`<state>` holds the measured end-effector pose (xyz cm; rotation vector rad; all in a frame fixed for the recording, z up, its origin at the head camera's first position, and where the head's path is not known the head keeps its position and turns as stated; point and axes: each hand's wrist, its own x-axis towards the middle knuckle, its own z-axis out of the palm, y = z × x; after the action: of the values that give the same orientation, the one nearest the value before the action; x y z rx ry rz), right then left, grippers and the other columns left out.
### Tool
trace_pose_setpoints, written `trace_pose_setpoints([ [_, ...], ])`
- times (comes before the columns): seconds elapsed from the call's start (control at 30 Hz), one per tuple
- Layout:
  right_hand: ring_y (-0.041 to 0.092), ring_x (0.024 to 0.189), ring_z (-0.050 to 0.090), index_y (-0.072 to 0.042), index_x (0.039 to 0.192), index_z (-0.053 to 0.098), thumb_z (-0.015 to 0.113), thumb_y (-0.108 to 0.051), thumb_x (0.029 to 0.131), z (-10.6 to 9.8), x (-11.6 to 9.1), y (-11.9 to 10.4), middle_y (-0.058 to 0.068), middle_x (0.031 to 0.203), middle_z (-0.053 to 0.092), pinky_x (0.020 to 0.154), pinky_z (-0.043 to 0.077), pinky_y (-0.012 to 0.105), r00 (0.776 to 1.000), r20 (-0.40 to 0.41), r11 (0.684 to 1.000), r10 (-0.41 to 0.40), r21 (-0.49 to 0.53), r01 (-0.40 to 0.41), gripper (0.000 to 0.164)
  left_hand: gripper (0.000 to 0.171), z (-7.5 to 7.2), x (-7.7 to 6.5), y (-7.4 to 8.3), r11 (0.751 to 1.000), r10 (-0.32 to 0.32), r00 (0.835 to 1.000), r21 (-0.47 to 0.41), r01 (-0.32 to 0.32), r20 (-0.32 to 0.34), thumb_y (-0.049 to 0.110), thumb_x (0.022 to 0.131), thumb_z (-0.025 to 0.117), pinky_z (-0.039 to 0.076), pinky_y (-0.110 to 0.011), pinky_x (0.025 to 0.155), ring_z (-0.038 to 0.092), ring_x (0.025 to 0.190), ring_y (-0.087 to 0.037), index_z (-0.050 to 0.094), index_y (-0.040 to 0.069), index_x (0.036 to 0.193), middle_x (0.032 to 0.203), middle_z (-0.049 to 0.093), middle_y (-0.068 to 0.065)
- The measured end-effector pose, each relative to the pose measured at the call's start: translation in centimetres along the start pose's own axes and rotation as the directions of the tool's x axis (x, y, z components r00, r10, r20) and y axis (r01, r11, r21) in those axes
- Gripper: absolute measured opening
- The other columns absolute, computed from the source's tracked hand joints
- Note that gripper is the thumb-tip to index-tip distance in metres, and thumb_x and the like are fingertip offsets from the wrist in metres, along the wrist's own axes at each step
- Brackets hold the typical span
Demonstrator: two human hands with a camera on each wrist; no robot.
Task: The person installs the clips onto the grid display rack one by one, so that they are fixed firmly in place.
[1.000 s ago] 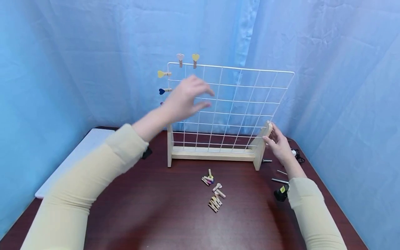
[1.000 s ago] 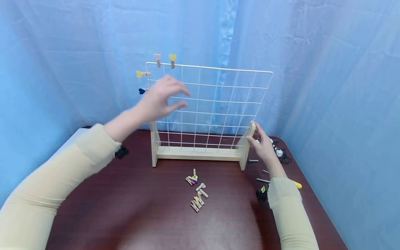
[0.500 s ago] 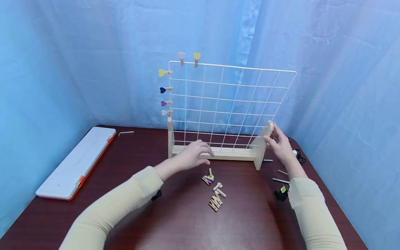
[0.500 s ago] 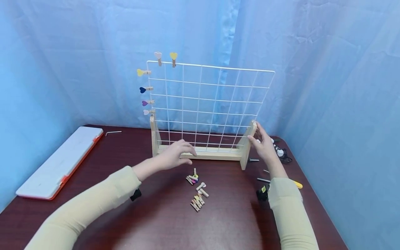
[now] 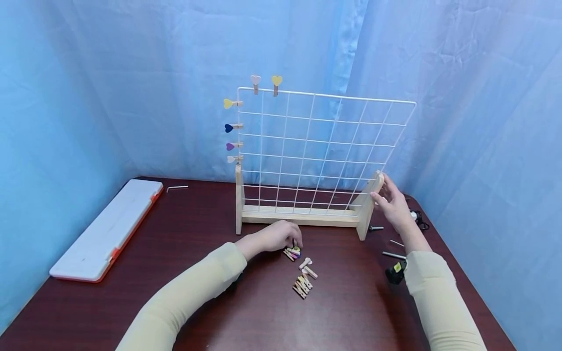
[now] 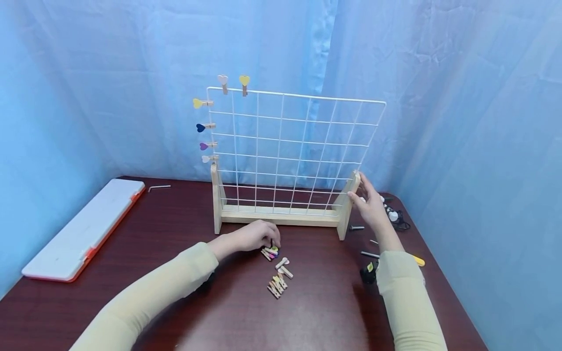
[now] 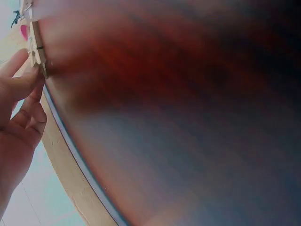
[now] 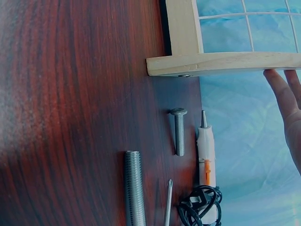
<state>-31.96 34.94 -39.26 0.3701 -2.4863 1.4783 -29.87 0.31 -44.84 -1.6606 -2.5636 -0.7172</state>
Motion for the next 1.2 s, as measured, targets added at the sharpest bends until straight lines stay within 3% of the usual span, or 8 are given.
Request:
trace_pose_setpoints([
  [0.17,0.033,0.126,0.033,-0.035,0.142,0.012,0.052,-0.027,0.09,0.1,0.0,0.0,0.012,0.144,0.026,0.075,0.05,0.031,1.0,-0.005,1.0,-0.004,-0.003,0.004,0.066,0.014,0.3,0.0,0.0,0.998,0.005,1.0,0.061,-0.006,0.025,0.001,0.076,0.067,0.041,-0.01,0.068,0.057,0.078,-0.005,0.071,0.013,0.081,0.086,0.064,0.002],
  [0.3,0.033,0.126,0.033,-0.037,0.141,0.012,0.052,-0.027,0.089,0.1,0.0,0.1,0.013,0.144,0.026,0.074,0.051,0.029,1.0,0.001,1.0,-0.003,0.002,0.003,0.066,0.009,0.0,-0.2,0.1,0.997,-0.035,0.999,0.069,0.033,0.019,0.008,0.076,0.068,0.042,-0.012,0.069,0.056,0.076,-0.004,0.069,0.015,0.08,0.082,0.064,0.004],
  [0.47,0.033,0.126,0.032,-0.039,0.14,0.013,0.053,-0.027,0.089,0.1,0.0,0.2,0.012,0.145,0.025,0.077,0.05,0.036,1.0,0.001,1.0,0.005,0.012,-0.005,0.066,0.008,-0.7,-0.7,0.2,0.993,-0.109,0.994,-0.057,0.107,-0.026,0.007,0.079,0.065,0.044,-0.015,0.067,0.056,0.071,-0.003,0.068,0.013,0.083,0.078,0.065,0.003],
  [0.67,0.033,0.126,0.032,-0.038,0.141,0.012,0.053,-0.028,0.089,0.1,-0.1,0.1,0.012,0.144,0.025,0.073,0.05,0.024,1.0,-0.006,1.0,0.001,0.002,-0.001,0.066,0.013,-2.2,-1.1,0.3,0.964,-0.187,0.979,-0.208,0.167,-0.086,0.008,0.075,0.07,0.045,-0.015,0.066,0.057,0.07,-0.002,0.066,0.013,0.086,0.078,0.064,0.004],
  [0.83,0.033,0.125,0.033,-0.035,0.142,0.012,0.053,-0.027,0.089,0.0,0.1,0.2,0.013,0.144,0.026,0.07,0.049,0.019,1.0,-0.007,1.0,-0.005,0.004,0.006,0.067,0.016,-3.8,-1.2,1.0,0.953,-0.214,0.963,-0.253,0.168,-0.165,0.016,0.075,0.071,0.047,-0.018,0.066,0.057,0.07,-0.002,0.062,0.016,0.088,0.075,0.063,0.008],
  [0.97,0.033,0.125,0.033,-0.035,0.142,0.012,0.053,-0.026,0.089,0.0,0.1,0.3,0.013,0.144,0.026,0.07,0.049,0.019,1.0,-0.007,1.0,-0.004,0.009,0.004,0.067,0.012,-5.7,-1.0,1.7,0.964,-0.191,0.959,-0.225,0.143,-0.209,0.022,0.081,0.066,0.047,-0.018,0.067,0.056,0.071,0.0,0.061,0.017,0.091,0.076,0.062,0.011],
  [1.07,0.033,0.125,0.034,-0.038,0.141,0.013,0.053,-0.027,0.089,0.0,0.1,0.3,0.013,0.144,0.027,0.071,0.05,0.021,1.0,-0.01,1.0,0.0,0.011,0.0,0.066,0.01,-7.6,-0.6,2.4,0.976,-0.159,0.956,-0.185,0.114,-0.248,0.023,0.084,0.062,0.046,-0.018,0.066,0.055,0.07,0.0,0.062,0.018,0.093,0.078,0.063,0.011],
  [1.2,0.033,0.126,0.033,-0.039,0.14,0.014,0.053,-0.027,0.089,0.0,0.1,0.3,0.012,0.144,0.026,0.075,0.05,0.033,1.0,-0.006,1.0,0.004,0.012,-0.004,0.066,0.013,-10.8,0.1,3.5,0.98,-0.14,0.939,-0.182,0.085,-0.315,0.026,0.085,0.06,0.046,-0.02,0.06,0.055,0.065,-0.001,0.064,0.018,0.094,0.078,0.064,0.009],
])
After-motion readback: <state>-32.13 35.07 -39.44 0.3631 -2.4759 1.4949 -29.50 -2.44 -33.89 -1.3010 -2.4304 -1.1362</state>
